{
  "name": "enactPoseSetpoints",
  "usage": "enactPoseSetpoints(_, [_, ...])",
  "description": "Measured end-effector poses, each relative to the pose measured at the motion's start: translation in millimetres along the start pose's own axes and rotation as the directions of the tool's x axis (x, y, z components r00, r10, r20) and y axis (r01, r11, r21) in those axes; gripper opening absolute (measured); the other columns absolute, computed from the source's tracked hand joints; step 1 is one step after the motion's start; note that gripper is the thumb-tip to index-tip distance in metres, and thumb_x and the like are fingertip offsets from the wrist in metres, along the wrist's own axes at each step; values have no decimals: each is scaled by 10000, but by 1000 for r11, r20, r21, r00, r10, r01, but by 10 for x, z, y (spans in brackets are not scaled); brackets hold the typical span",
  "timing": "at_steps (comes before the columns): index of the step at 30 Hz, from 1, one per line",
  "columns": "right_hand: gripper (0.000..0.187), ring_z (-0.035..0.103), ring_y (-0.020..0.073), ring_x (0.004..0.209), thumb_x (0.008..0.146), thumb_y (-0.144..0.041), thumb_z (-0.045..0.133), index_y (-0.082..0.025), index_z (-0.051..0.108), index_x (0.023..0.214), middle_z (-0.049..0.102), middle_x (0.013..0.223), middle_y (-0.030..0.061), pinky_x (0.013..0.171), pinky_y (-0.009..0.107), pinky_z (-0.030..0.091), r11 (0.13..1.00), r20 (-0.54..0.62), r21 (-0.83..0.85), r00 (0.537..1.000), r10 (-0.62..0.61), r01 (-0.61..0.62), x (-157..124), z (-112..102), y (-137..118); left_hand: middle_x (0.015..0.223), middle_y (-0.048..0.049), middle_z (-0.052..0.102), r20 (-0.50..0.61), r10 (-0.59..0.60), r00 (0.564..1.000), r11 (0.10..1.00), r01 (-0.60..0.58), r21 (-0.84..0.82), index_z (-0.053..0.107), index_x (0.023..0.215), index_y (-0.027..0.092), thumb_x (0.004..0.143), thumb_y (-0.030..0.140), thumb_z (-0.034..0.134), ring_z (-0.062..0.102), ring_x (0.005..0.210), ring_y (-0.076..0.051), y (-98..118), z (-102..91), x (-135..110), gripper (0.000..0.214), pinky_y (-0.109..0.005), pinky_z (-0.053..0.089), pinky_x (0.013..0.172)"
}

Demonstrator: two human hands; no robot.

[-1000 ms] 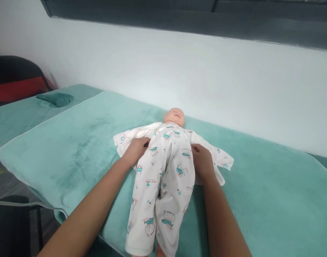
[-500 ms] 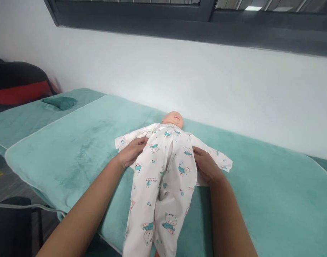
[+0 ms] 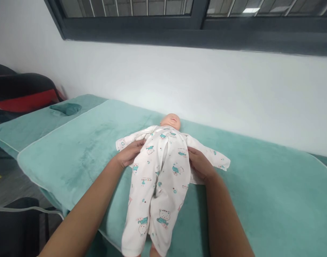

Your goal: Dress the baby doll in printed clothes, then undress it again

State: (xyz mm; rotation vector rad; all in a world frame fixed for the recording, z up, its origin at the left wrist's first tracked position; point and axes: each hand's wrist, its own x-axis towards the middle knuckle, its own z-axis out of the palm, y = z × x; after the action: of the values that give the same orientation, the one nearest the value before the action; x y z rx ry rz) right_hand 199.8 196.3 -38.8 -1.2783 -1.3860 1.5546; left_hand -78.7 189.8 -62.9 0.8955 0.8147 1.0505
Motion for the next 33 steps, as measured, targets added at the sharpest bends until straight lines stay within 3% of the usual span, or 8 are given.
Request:
enactPoseSetpoints(5, [310,691,269,851,737,-466,705,-233,765,933,771,894,51,748,374,548,999,16,14,999,-43,43,-38,30,-7,715,21,614,-46,20,999,999,-19,37,635,750,135,600,209,788,540,635,-85,-16,20,-10,227,-223,392,624])
enactPoseSetpoints(13, [315,689,294,838,715,-457,707,-218,769,910,756,756,41,708,386,549,996,-70,-55,995,-76,72,-27,31,64,715,18,637,-107,24,994,996,-15,84,659,759,147,594,219,784,552,639,-101,3,74,-34,220,-233,405,621])
enactPoseSetpoints(21, [307,681,226,861,679,-297,754,-220,742,976,760,944,29,769,346,531,993,78,85,993,-91,85,-1,-45,76,733,27,620,-112,21,994,992,-6,129,655,794,156,616,228,771,534,651,-100,33,98,-59,225,-235,405,625])
enactPoseSetpoints(27, [309,674,231,889,651,-272,744,-203,738,952,754,930,42,763,335,519,986,36,119,992,-120,115,34,8,116,721,51,571,-117,42,992,986,-23,164,598,743,158,649,243,776,487,633,-72,38,129,-69,218,-198,363,582])
enactPoseSetpoints(33, [289,648,237,898,672,-247,652,-191,746,939,751,912,32,788,357,505,982,-37,-72,983,-179,176,35,31,94,689,65,542,-158,19,987,993,0,117,564,747,171,639,264,791,458,586,-63,18,175,-152,268,-195,338,544])
